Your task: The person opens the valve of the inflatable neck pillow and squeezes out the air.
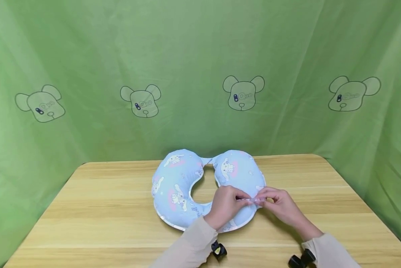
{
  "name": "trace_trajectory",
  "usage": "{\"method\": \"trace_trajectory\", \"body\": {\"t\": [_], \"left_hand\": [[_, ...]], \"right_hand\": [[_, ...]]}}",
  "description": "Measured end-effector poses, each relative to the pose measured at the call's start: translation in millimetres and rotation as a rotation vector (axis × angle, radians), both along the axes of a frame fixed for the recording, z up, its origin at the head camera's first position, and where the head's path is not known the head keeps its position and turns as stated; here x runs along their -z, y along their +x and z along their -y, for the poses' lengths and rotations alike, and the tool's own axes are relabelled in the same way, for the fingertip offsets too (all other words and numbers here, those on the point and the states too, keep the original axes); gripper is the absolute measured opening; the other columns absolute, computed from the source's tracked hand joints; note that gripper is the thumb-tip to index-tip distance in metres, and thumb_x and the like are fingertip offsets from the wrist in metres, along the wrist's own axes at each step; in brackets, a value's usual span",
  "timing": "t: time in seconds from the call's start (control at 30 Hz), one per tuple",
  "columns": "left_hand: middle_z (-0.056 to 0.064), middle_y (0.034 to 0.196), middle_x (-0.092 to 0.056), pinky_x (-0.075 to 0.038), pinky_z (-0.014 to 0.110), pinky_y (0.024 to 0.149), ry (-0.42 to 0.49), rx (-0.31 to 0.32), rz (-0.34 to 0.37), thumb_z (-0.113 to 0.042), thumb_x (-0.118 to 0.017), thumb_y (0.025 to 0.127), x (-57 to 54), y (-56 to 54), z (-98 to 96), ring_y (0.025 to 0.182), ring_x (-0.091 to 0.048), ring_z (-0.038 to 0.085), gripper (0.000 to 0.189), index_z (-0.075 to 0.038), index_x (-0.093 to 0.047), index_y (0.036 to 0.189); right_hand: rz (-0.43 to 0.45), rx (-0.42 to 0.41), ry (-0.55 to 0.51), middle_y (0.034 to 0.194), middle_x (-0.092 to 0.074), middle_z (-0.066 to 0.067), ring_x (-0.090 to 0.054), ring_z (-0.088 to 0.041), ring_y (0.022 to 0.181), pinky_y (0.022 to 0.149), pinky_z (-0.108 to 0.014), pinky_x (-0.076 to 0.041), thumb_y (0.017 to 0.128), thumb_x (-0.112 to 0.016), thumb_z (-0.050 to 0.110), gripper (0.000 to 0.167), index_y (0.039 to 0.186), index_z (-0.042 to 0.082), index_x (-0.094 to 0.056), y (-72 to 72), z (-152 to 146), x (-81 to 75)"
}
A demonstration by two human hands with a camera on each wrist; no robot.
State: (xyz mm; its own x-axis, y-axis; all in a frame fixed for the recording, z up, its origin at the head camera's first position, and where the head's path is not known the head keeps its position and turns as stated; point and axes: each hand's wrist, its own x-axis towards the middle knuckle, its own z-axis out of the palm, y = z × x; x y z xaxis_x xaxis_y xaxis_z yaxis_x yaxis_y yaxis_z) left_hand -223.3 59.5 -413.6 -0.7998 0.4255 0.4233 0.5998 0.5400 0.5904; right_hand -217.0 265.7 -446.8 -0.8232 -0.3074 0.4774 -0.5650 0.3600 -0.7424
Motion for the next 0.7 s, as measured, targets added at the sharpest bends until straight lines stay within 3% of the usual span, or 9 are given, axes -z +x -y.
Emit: {"method": "trace_trajectory", "body": {"t": [0.17,0.4,0.7], "left_hand": [[-0.011,0.077,-0.072,-0.041,0.004,0.062,0.006,0.003,0.002,-0.024,-0.077,0.078,3.9,-2.5,1.8,0.068,-0.057,-0.012,0.007,-0.018,-0.078,0.082],[-0.008,0.077,-0.073,-0.042,0.005,0.060,0.083,0.002,0.069,-0.022,-0.078,0.077,13.2,-4.3,1.7,0.065,-0.055,-0.013,0.009,-0.015,-0.078,0.082],[-0.005,0.076,-0.073,-0.043,0.007,0.059,0.129,0.006,0.130,-0.019,-0.078,0.076,17.3,-3.7,1.8,0.063,-0.053,-0.011,0.008,-0.013,-0.078,0.082]], "right_hand": [[0.019,-0.002,0.013,0.084,-0.069,0.002,-0.060,-0.001,0.094,0.095,-0.006,-0.034,0.078,-0.070,-0.005,0.017,0.079,0.011,-0.073,0.6,0.8,1.0],[0.057,-0.023,0.026,0.085,-0.068,0.002,-0.060,-0.003,0.092,0.093,-0.007,-0.036,0.078,-0.070,-0.002,0.015,0.081,0.012,-0.072,3.4,3.5,-0.8],[0.016,0.007,0.061,0.081,-0.066,0.006,-0.058,-0.006,0.075,0.072,-0.019,-0.047,0.075,-0.075,0.003,0.015,0.083,0.015,-0.071,4.6,10.0,1.1]]}}
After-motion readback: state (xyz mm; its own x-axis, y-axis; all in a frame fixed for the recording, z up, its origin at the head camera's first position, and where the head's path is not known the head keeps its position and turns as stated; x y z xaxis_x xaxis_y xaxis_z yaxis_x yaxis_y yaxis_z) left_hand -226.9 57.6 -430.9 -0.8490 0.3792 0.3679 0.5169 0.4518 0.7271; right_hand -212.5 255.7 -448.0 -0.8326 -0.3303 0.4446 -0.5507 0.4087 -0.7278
